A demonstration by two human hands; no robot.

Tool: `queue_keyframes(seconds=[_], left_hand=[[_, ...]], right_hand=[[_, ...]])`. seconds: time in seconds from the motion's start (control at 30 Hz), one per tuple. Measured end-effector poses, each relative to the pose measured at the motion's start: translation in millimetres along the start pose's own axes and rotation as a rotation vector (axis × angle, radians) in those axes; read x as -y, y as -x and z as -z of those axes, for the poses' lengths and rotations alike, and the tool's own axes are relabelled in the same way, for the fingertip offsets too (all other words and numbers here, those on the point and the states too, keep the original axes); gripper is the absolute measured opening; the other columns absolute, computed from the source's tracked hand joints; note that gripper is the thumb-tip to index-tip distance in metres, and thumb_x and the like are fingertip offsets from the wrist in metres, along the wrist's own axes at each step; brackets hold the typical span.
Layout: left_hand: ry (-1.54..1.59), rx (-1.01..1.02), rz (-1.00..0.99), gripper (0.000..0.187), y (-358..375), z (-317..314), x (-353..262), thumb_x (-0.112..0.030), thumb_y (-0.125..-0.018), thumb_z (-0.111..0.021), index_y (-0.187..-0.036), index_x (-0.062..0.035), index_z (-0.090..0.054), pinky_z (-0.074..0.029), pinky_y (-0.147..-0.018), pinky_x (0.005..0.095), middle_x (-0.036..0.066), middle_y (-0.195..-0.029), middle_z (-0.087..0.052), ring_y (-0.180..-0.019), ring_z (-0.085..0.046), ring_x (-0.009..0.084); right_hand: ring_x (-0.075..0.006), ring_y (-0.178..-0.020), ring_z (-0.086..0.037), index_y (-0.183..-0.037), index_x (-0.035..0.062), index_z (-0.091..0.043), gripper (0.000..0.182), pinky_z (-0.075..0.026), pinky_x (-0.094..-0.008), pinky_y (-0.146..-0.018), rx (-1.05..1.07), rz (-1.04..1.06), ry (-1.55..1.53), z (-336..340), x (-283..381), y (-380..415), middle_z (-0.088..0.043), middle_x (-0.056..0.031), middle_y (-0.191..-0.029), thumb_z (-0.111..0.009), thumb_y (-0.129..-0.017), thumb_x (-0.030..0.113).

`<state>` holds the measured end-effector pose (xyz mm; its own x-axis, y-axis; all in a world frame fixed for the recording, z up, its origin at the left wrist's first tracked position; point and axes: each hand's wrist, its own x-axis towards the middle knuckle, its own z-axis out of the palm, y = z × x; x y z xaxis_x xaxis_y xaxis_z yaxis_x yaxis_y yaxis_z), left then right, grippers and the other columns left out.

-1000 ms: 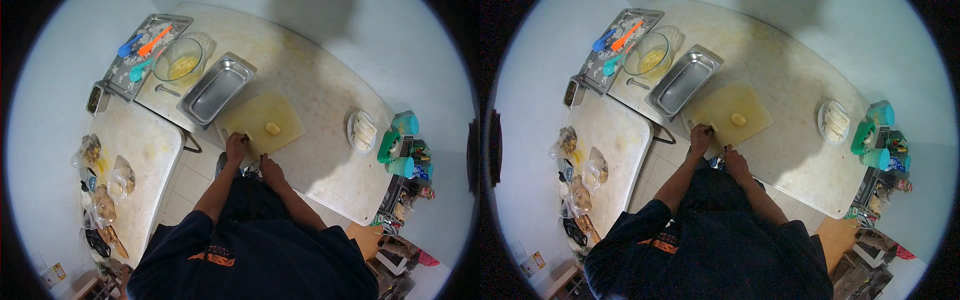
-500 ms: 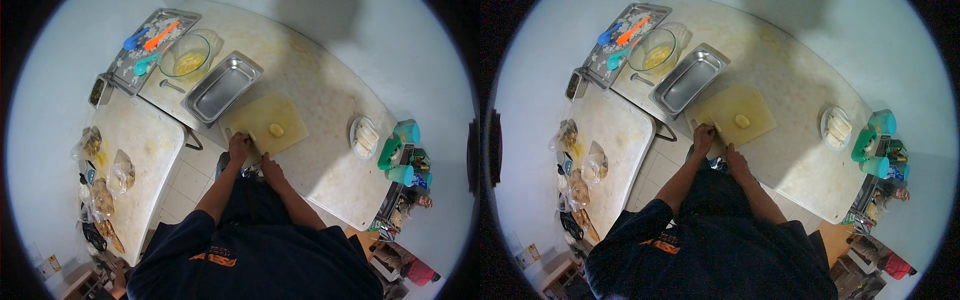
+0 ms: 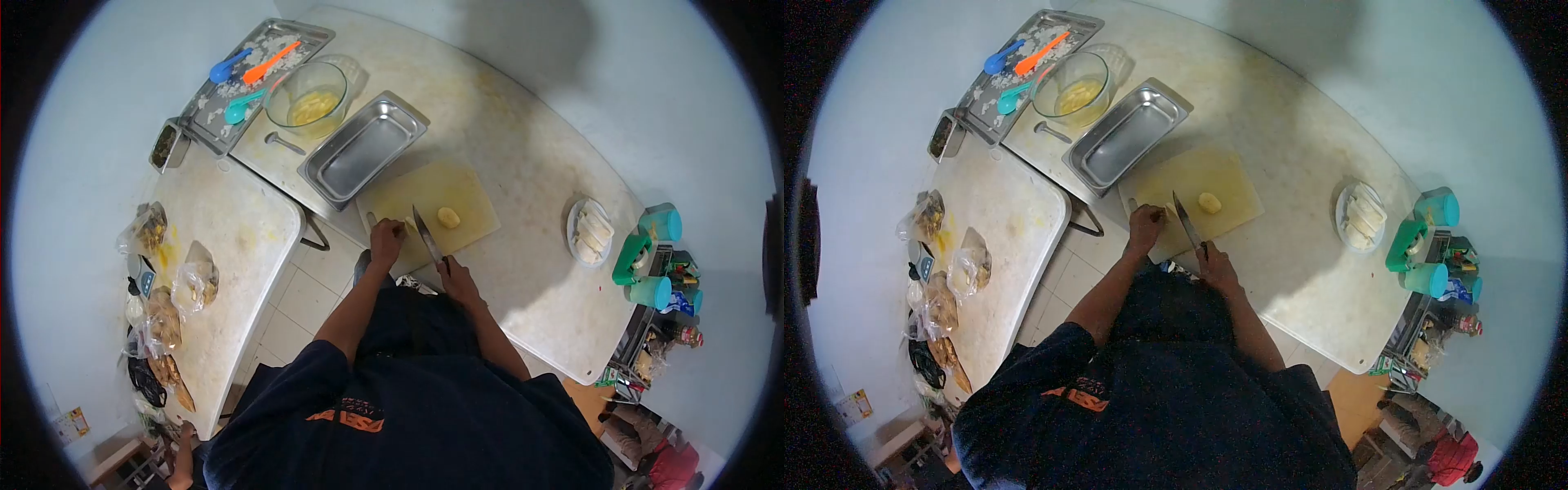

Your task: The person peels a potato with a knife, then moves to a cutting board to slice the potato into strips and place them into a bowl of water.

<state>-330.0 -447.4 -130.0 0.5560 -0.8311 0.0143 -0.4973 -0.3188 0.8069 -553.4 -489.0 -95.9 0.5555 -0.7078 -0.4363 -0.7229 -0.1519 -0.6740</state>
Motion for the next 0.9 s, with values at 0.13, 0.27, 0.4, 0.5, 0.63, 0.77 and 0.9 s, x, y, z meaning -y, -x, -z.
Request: queue_keyframes(seconds=[0.13,0.27,0.4,0.5,0.63,0.77,0.9], left_hand=[[0.090,-0.041,0.053,0.020,0,1,-1,-0.013,-0.075,-0.070,-0.090,0.0005,-0.072,-0.052,-0.071,0.0397,0.019,-0.083,-0.067,-0.076,-0.067,0.0314],[0.068,0.003,0.086,0.025,-1,6,-1,-0.015,-0.076,-0.070,-0.097,0.0000,-0.071,-0.053,-0.075,0.0369,0.019,-0.088,-0.069,-0.079,-0.068,0.0286],[0.030,-0.013,0.047,0.025,-1,5,-1,-0.015,-0.077,-0.069,-0.097,-0.0005,-0.071,-0.053,-0.074,0.0375,0.018,-0.086,-0.068,-0.078,-0.068,0.0292],[0.028,-0.063,0.029,0.026,0,7,-5,-0.014,-0.074,-0.070,-0.095,0.0008,-0.071,-0.052,-0.069,0.0377,0.018,-0.079,-0.068,-0.072,-0.067,0.0294],[0.015,-0.092,0.041,0.027,0,6,-7,-0.018,-0.075,-0.071,-0.094,0.0018,-0.071,-0.052,-0.066,0.0360,0.017,-0.073,-0.067,-0.066,-0.066,0.0269],[0.266,-0.035,0.353,0.033,-2,9,-19,-0.025,-0.081,-0.071,-0.095,0.0043,-0.070,-0.052,-0.061,0.0321,0.013,-0.070,-0.068,-0.063,-0.067,0.0188],[0.466,-0.068,0.441,0.028,-4,10,-17,-0.020,-0.085,-0.071,-0.096,0.0061,-0.068,-0.055,-0.062,0.0292,0.011,-0.076,-0.070,-0.065,-0.067,0.0163]], right_hand=[[-0.0473,-0.092,-0.061,-0.107,0.0022,-0.054,0.036,-0.046,-0.0528,-0.080,-0.039,-0.101,0.055,11,1,2,-0.065,-0.0273,-0.093,-0.044,-0.098,0.036],[-0.0516,-0.089,-0.058,-0.106,0.0004,-0.055,0.040,-0.045,-0.0558,-0.081,0.030,-0.128,-0.030,11,-9,-5,-0.063,-0.0298,-0.094,-0.041,-0.099,0.038],[-0.0486,-0.089,-0.059,-0.105,0.0005,-0.056,0.039,-0.047,-0.0532,-0.081,0.116,0.046,0.028,-1,-13,-14,-0.064,-0.0258,-0.096,-0.041,-0.099,0.036],[-0.0425,-0.085,-0.062,-0.101,0.0001,-0.059,0.040,-0.048,-0.0491,-0.079,0.147,0.067,0.005,-6,-1,-16,-0.066,-0.0230,-0.093,-0.041,-0.099,0.035],[-0.0352,-0.080,-0.065,-0.097,-0.0016,-0.061,0.041,-0.049,-0.0428,-0.076,0.130,0.053,-0.060,-5,2,-15,-0.067,-0.0208,-0.086,-0.042,-0.098,0.035],[-0.0352,-0.081,-0.064,-0.096,-0.0020,-0.061,0.041,-0.048,-0.0423,-0.076,0.105,0.107,-0.055,-5,3,-16,-0.067,-0.0212,-0.086,-0.043,-0.098,0.035],[-0.0386,-0.085,-0.064,-0.099,-0.0016,-0.060,0.040,-0.048,-0.0442,-0.078,0.097,0.120,-0.029,0,17,-12,-0.066,-0.0229,-0.089,-0.043,-0.098,0.034]])
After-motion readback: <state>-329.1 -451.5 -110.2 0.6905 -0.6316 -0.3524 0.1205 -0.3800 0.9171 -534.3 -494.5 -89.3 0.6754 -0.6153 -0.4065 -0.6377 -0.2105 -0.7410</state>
